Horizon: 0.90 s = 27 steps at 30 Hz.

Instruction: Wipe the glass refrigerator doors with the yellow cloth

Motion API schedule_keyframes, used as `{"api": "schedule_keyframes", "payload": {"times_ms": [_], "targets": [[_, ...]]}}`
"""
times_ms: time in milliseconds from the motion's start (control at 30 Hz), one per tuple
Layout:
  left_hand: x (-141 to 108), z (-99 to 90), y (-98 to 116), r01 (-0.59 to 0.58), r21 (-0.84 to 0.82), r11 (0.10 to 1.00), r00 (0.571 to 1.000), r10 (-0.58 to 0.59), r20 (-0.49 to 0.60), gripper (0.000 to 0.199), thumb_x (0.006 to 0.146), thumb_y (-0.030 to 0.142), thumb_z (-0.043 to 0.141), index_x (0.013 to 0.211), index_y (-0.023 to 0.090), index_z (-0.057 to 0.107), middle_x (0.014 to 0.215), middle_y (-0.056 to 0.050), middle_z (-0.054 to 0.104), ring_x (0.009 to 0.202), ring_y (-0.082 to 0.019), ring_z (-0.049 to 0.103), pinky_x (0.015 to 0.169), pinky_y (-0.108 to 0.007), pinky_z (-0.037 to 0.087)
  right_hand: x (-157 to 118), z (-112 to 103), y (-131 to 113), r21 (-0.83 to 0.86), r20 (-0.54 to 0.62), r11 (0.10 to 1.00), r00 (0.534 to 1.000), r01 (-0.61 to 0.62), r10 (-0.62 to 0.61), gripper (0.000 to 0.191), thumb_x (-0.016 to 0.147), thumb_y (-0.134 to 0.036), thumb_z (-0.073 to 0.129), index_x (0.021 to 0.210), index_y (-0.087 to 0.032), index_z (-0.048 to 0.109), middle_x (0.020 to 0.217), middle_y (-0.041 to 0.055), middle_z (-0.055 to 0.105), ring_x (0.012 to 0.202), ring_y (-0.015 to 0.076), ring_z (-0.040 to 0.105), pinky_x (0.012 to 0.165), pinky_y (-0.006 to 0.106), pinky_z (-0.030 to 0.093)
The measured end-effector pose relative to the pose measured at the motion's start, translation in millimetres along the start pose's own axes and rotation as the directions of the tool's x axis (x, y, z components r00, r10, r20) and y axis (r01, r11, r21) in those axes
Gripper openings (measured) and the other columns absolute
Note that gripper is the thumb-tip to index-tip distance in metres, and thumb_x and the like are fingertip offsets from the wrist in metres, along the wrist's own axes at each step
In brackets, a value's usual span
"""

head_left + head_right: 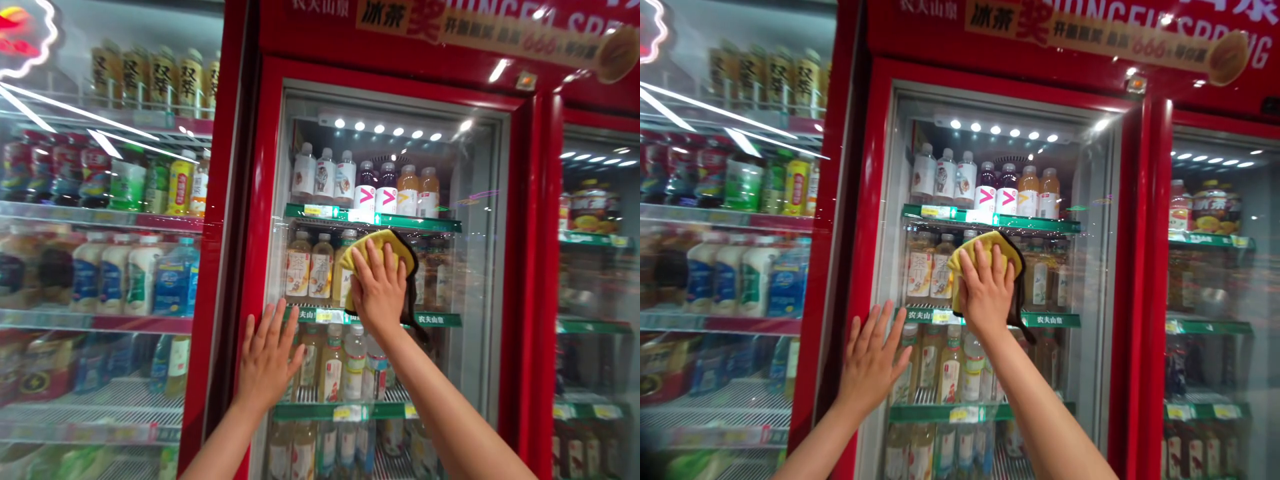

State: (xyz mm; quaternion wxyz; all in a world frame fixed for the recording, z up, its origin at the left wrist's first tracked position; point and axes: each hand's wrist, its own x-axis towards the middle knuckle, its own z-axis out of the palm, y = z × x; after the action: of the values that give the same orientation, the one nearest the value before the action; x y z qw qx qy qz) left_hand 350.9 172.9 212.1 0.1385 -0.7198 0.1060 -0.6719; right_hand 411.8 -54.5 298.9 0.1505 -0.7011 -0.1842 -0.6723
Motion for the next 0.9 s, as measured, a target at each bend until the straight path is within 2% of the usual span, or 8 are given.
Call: {"api": "schedule_keyframes", "payload": {"times_ms": [100,233,333,467,600,767,833,900], "targets": [[-1.7,2.8,-1.1,0.007,-0.031,1.0,1.0,-0.007,0.002,0.082,0.093,0.045,0.059,0.161,0.026,0.017,0.17,-0.007,0.016,0.157,-0.024,0.014,0.13,-0.048,0.008,2.7,3.6,-27.7,0.04,0.07,0.988,0.986,0.147,-0.149,0.056,0.099,-0.037,0.05,0.154,-0.039,0.039,0.165,-0.003,0.033,0.156,0.0319,0.016,0.123,0.058,0.017],[-7.8,0.4,-9.1,-0.005,-0.037,0.999,1.0,0.005,0.0,0.078,0.094,0.045,0.058,0.16,0.029,0.021,0.169,-0.005,0.018,0.158,-0.023,0.012,0.129,-0.049,0.006,-22.3,-5.7,-14.6,0.101,0.099,0.929,0.925,0.357,-0.366,0.048,0.099,-0.033,0.051,0.146,-0.038,0.049,0.159,-0.0053,0.045,0.154,0.0244,0.026,0.126,0.049,0.015],[-11.7,-1.4,-18.3,-0.028,-0.05,0.998,1.0,0.028,0.014,0.074,0.094,0.044,0.057,0.16,0.031,0.024,0.17,-0.005,0.015,0.158,-0.023,0.011,0.129,-0.049,0.007,-19.2,-7.9,-3.4,0.074,0.03,0.971,0.973,0.227,-0.229,0.044,0.097,-0.025,0.049,0.14,-0.035,0.057,0.154,-0.0023,0.051,0.151,0.0244,0.031,0.124,0.049,0.018],[-14.9,0.8,-23.8,-0.053,-0.046,0.998,0.999,0.053,0.003,0.075,0.094,0.044,0.057,0.16,0.029,0.024,0.17,-0.006,0.014,0.158,-0.024,0.011,0.129,-0.048,0.006,11.9,4.9,-37.1,0.081,-0.026,0.994,0.998,0.068,-0.066,0.048,0.098,-0.025,0.048,0.145,-0.032,0.051,0.16,0.0009,0.043,0.153,0.0301,0.025,0.121,0.057,0.021],[-28.1,0.8,-27.0,-0.06,-0.02,0.998,0.998,0.061,0.017,0.08,0.094,0.046,0.055,0.161,0.018,0.02,0.166,-0.01,0.029,0.157,-0.023,0.013,0.13,-0.045,0.008,11.4,15.8,-82.5,0.139,0.033,0.964,0.972,0.225,-0.232,0.053,0.098,-0.028,0.05,0.15,-0.035,0.045,0.162,-0.0019,0.039,0.154,0.0284,0.024,0.124,0.055,0.017],[-52.8,-5.8,-38.4,-0.01,0.018,1.0,1.0,0.01,0.029,0.085,0.094,0.049,0.054,0.161,0.012,0.018,0.164,-0.013,0.032,0.157,-0.027,0.015,0.13,-0.047,0.009,-1.2,19.5,-89.4,0.198,0.059,0.858,0.868,0.473,-0.493,0.051,0.098,-0.023,0.051,0.146,-0.038,0.049,0.158,-0.0071,0.046,0.151,0.021,0.032,0.126,0.045,0.017],[-57.5,-8.0,-42.5,-0.028,0.03,0.999,0.999,0.026,0.044,0.083,0.094,0.05,0.053,0.161,0.012,0.019,0.165,-0.013,0.032,0.157,-0.026,0.015,0.13,-0.046,0.009,18.4,20.0,-89.5,0.189,0.052,0.861,0.871,0.472,-0.488,0.05,0.1,-0.021,0.048,0.147,-0.037,0.048,0.159,-0.0063,0.045,0.151,0.0213,0.032,0.126,0.046,0.018],[-59.3,-9.7,-44.6,-0.046,0.037,0.998,0.997,0.044,0.056,0.083,0.095,0.05,0.052,0.16,0.011,0.019,0.165,-0.012,0.032,0.157,-0.026,0.015,0.13,-0.045,0.009,45.3,20.8,-94.9,0.166,0.04,0.903,0.912,0.397,-0.408,0.05,0.101,-0.02,0.045,0.149,-0.033,0.047,0.16,-0.0038,0.043,0.152,0.0234,0.031,0.125,0.05,0.018]]}}
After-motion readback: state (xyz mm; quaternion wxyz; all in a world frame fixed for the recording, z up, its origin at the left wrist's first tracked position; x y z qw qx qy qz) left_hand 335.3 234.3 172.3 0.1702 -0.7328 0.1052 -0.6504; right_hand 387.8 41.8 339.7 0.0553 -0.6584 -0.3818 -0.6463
